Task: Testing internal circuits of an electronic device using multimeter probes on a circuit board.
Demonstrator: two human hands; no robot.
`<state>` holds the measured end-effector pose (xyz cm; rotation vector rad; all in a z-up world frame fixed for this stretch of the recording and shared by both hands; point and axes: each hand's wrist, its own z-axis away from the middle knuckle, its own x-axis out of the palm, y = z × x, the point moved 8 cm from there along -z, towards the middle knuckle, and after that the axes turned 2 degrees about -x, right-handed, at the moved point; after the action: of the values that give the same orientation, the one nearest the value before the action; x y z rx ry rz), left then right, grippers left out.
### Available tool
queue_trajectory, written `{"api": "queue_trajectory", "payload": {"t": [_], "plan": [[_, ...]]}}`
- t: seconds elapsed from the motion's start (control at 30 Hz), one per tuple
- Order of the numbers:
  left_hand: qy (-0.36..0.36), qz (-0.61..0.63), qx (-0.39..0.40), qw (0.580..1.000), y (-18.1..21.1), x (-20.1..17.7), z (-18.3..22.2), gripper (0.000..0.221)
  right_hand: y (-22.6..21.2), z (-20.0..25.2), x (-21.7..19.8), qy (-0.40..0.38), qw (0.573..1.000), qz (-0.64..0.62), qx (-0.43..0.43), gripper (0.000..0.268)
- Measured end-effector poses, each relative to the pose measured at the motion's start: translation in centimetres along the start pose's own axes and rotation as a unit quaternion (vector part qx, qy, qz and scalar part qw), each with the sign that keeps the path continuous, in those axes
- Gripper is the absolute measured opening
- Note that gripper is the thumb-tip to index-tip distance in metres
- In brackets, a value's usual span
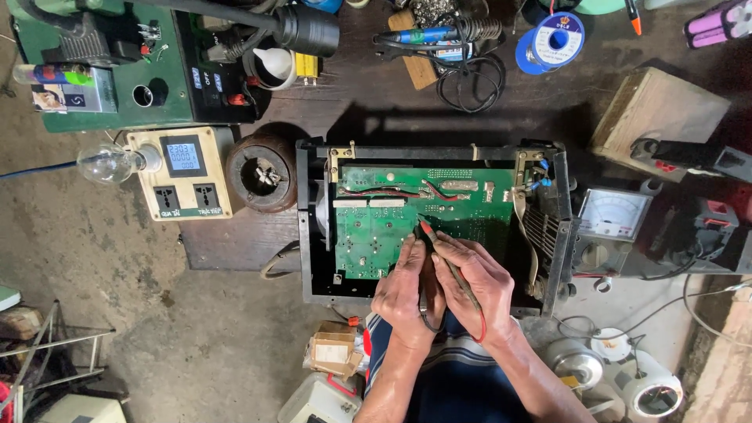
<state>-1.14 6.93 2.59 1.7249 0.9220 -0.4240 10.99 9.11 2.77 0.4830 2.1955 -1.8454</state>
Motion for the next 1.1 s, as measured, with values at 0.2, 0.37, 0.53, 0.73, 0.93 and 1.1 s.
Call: {"api": "queue_trajectory", "payload": {"t": [0.2,0.37,0.53,0.73,0.93,1.1], "plan": [[0.005,-0.004,0.0,1.0,-0.2,0.1,0.2,0.027,0.1,0.2,0.1,0.002,1.0,0.008,-0.005,0.02],[0.003,-0.001,0.001,1.0,-0.1,0.1,0.0,0.028,0.1,0.3,0.1,0.011,1.0,0.016,-0.012,0.02],[0.006,-0.017,0.0,1.0,-0.2,0.1,0.2,0.026,0.2,0.4,0.1,0.01,1.0,0.023,-0.017,0.019],[-0.003,-0.031,0.001,1.0,0.2,0.1,-0.1,0.026,-0.1,-0.2,-0.3,0.065,0.997,0.024,-0.028,0.011],[-0.026,-0.106,0.011,0.994,1.0,0.2,-0.5,0.027,-0.2,-0.2,-0.4,0.067,0.997,0.024,-0.028,0.011],[-0.048,-0.18,0.019,0.982,1.7,0.5,-0.7,0.028,-0.2,-0.2,-0.4,0.064,0.997,0.025,-0.032,0.012]]}}
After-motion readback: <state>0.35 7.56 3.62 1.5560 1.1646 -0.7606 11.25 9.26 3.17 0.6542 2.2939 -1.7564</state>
